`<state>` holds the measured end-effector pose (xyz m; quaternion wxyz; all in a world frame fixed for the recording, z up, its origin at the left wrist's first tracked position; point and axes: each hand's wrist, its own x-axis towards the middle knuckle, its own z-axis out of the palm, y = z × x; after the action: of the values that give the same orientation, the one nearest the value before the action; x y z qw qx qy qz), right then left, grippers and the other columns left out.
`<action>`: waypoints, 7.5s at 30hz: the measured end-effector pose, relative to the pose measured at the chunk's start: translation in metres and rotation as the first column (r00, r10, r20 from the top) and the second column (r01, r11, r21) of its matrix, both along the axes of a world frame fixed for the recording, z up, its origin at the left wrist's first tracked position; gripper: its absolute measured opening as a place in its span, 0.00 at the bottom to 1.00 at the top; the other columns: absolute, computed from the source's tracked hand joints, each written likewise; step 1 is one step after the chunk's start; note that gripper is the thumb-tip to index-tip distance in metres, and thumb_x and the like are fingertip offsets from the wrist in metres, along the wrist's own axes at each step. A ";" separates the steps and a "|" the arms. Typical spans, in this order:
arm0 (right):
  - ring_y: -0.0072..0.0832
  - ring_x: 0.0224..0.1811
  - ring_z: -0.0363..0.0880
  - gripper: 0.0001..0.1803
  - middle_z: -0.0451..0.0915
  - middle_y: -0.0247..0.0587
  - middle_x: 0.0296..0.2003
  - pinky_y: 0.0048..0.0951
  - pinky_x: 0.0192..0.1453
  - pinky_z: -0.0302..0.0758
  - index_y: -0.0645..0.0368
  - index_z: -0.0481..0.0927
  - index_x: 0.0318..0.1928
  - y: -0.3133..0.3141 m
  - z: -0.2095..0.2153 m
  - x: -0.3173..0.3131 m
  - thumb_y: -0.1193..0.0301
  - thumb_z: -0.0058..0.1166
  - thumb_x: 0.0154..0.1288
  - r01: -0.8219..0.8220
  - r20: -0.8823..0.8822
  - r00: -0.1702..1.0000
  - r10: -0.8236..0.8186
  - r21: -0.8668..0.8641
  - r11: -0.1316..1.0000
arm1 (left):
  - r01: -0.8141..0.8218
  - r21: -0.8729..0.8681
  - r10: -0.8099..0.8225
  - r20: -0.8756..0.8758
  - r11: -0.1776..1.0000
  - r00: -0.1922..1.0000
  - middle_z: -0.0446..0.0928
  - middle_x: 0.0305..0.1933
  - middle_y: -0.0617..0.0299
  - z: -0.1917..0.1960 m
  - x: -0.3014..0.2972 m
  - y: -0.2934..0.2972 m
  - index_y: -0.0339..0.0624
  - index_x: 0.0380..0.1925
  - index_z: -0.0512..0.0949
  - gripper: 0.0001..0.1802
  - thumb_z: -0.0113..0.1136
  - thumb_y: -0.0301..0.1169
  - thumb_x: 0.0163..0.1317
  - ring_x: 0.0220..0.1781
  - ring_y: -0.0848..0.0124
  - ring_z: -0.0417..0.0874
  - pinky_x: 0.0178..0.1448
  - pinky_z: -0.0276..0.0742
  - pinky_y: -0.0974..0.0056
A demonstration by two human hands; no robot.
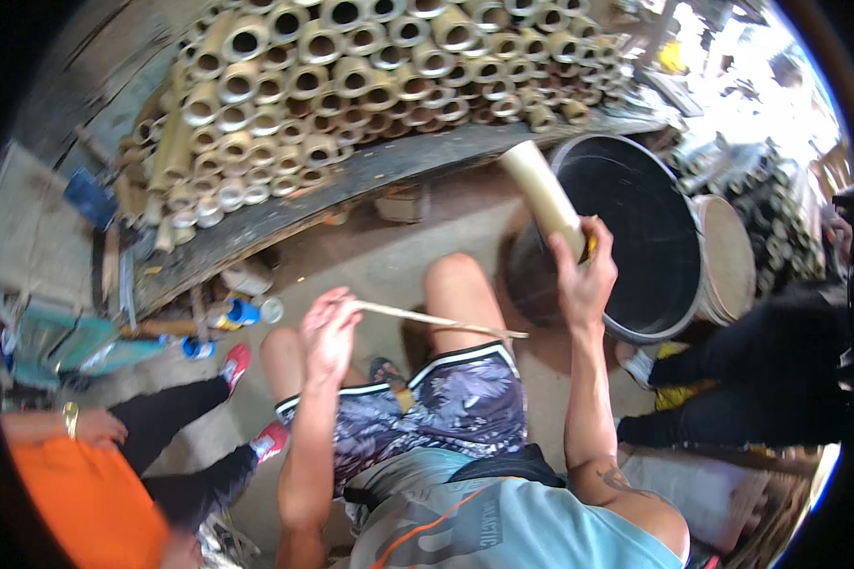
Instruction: The person sits on the floor and uses a small knife to scrape and shape a short bamboo tube. They rotate the piece repeatedly, scrape along its length, and occasionally pause to inspect the surface. A second person nearby handles bamboo pieces and places them into a bucket.
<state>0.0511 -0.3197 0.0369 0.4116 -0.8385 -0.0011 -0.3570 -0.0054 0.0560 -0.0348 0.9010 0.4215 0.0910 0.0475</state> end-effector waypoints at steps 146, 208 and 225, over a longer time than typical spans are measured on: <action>0.25 0.35 0.88 0.08 0.88 0.43 0.32 0.27 0.40 0.83 0.67 0.84 0.39 0.110 0.006 0.023 0.79 0.54 0.64 -0.628 -0.360 0.587 0.725 0.361 0.689 | 0.128 0.372 -0.150 0.031 0.919 0.988 0.85 0.46 0.51 0.027 0.018 0.000 0.36 0.78 0.60 0.33 0.58 0.31 0.77 0.39 0.65 0.90 0.48 0.90 0.62; 0.34 0.27 0.83 0.08 0.84 0.44 0.26 0.35 0.36 0.78 0.58 0.83 0.36 0.156 0.003 0.021 0.68 0.59 0.60 -0.583 -0.347 0.662 0.665 0.319 0.747 | 0.134 0.471 -0.179 0.052 0.872 0.982 0.85 0.49 0.51 0.034 0.017 -0.004 0.36 0.78 0.60 0.32 0.56 0.29 0.77 0.40 0.67 0.90 0.49 0.90 0.62; 0.24 0.30 0.84 0.06 0.86 0.42 0.28 0.29 0.38 0.79 0.66 0.82 0.37 0.168 0.019 0.016 0.74 0.56 0.66 -0.638 -0.310 0.626 0.716 0.324 0.698 | 0.129 0.468 -0.181 0.068 0.874 0.981 0.85 0.50 0.51 0.036 0.017 -0.006 0.35 0.77 0.61 0.32 0.56 0.28 0.77 0.40 0.67 0.89 0.49 0.90 0.62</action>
<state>0.0672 -0.1519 0.0557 0.5808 -0.7895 -0.1978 0.0125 0.0119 0.0498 0.0012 0.7795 0.6262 -0.0066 0.0184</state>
